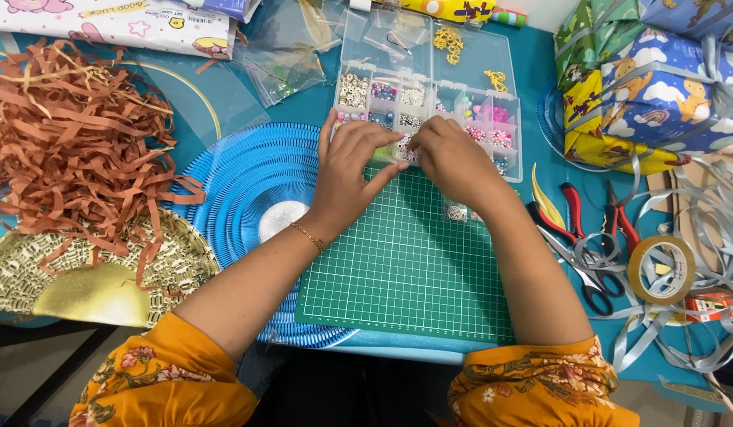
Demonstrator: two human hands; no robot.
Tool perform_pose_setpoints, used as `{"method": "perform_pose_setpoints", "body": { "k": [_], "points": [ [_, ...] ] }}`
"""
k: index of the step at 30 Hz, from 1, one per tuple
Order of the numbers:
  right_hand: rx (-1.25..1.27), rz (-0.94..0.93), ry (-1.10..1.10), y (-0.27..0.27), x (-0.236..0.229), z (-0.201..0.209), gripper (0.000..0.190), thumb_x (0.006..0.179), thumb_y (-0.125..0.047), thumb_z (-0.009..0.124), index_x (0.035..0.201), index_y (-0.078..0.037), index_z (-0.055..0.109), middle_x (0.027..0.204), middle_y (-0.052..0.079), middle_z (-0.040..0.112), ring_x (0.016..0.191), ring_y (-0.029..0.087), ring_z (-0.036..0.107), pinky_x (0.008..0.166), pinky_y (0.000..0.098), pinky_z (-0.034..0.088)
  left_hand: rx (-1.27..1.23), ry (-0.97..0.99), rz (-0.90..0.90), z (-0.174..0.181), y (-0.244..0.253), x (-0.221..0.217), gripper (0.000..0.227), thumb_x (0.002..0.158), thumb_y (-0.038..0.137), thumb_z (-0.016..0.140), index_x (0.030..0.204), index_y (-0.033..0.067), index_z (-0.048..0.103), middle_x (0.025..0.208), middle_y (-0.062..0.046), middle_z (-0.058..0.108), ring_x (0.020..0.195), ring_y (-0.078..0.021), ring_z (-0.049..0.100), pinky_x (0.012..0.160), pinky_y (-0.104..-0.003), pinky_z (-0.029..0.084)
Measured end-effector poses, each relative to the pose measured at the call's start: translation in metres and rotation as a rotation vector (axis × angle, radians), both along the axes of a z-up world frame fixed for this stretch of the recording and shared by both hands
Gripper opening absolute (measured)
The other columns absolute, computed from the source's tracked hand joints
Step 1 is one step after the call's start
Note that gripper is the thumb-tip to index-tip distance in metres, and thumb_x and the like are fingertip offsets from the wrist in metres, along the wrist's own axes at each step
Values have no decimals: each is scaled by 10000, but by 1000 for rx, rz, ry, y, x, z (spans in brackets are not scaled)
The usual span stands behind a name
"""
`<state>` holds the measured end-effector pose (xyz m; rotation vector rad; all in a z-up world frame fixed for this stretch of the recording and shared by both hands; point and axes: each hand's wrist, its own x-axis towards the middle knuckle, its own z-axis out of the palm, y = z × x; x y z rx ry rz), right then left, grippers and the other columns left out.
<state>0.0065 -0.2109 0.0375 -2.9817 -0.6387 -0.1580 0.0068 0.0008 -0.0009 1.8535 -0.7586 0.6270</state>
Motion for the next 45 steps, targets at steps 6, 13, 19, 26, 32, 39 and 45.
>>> {"method": "perform_pose_setpoints", "body": {
  "k": [6,13,19,26,32,39,45],
  "points": [
    [189,-32,103,0,6,6,157,942,-48,685,1084,-13,740,1142,137,681,1066,305,639,882,387,541,31,-5,-11,-2,-1,0,469,896,258,860,1318,167,675,1137,-33,728,1209,-240,609,1232,-635,134],
    [52,-106,113,14,7,18,150,905,-96,739,1045,-66,783,1085,109,721,1015,302,671,850,414,556,28,24,-18,0,-2,0,479,904,265,860,1330,167,665,1141,-34,733,1195,-237,613,1234,-629,131],
    [60,-109,143,13,14,11,144,890,-82,752,1026,-63,796,1013,108,740,981,290,670,835,401,548,26,33,-13,-1,-1,1,466,910,261,863,1315,142,665,1129,-44,733,1187,-246,619,1227,-629,137],
    [195,-53,154,1,21,6,116,877,-57,765,989,-28,772,973,148,718,977,343,667,853,442,547,22,23,-6,-2,-1,2,475,907,257,874,1320,148,666,1124,-32,731,1182,-237,618,1230,-614,132],
    [193,-51,65,1,20,-2,105,893,-31,759,996,-29,778,904,113,700,891,286,676,811,396,555,23,29,-8,-3,-1,2,454,918,259,861,1315,152,668,1124,-23,731,1185,-229,617,1232,-610,128],
    [546,-25,-22,4,12,10,92,945,-30,757,1033,-54,750,812,87,629,743,261,640,679,381,546,-8,55,11,-7,0,5,428,902,245,874,1278,151,691,1095,-17,743,1162,-223,630,1230,-606,117],
    [774,52,90,28,-12,38,139,934,35,738,1055,-32,763,868,93,653,689,167,566,632,313,517,-19,62,33,-10,1,6,436,881,182,891,1269,142,697,1116,-24,748,1169,-225,625,1228,-609,114]
  ]
}}
